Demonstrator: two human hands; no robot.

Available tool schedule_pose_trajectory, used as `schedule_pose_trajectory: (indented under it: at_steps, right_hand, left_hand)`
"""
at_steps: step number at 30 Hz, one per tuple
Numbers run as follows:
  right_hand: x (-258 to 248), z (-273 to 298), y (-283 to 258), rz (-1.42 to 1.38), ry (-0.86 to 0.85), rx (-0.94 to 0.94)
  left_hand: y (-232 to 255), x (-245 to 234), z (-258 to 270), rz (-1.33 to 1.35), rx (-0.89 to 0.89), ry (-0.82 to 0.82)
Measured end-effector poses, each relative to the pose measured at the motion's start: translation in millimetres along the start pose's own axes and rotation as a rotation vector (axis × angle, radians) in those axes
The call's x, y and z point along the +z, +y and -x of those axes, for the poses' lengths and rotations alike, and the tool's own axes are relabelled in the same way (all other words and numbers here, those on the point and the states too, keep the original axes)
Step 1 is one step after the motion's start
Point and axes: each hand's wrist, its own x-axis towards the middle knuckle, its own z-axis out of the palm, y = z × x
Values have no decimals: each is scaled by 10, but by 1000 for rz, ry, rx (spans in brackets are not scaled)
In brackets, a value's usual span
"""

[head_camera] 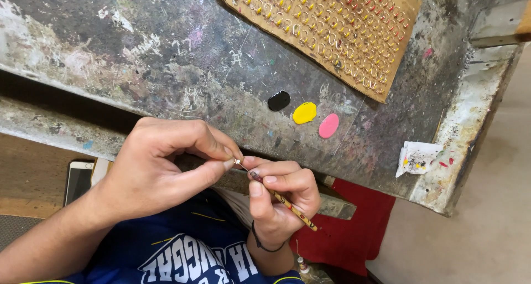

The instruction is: The person is using a fine-tipped brush to apply different colors of paint to small jewelry components at a workbench.

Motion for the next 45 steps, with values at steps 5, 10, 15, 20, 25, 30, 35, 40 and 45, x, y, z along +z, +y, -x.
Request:
schedule_pose_trajectory:
  at_steps: [5,10,15,20,25,30,35,40,45]
  right_hand:
    - [5,-7,-6,3,2,5]
    - [0,-5,-4,-3,-6,-4]
    - [3,-12,-13,5,-17,-11]
    - [1,-7,-11,6,-10,-7]
    - [11,14,-5,-41,37,8]
    - [-114,-110,-111,170,97,-147]
    - [-509,-436,-242,680,241,-207]
    - [-540,-626,-329,760,168,-102]
    - [-482,-668,-376,829,98,-93]
  left_hand:
    - [4,4,-9,-10,15,7]
    - [-1,6,-5,-13,9,9]
    - [1,4,-9,-20,17,9]
    - [1,3,-5,-13,12,6]
    - [-3,2,-1,-5,13,5]
    - [18,-28,-5,29,35,-25]
    - [21,-17,-6,42,-3,-20]
    - [9,5,-2,38,-26,-18]
    - [-32,26,6,42,-53,-19]
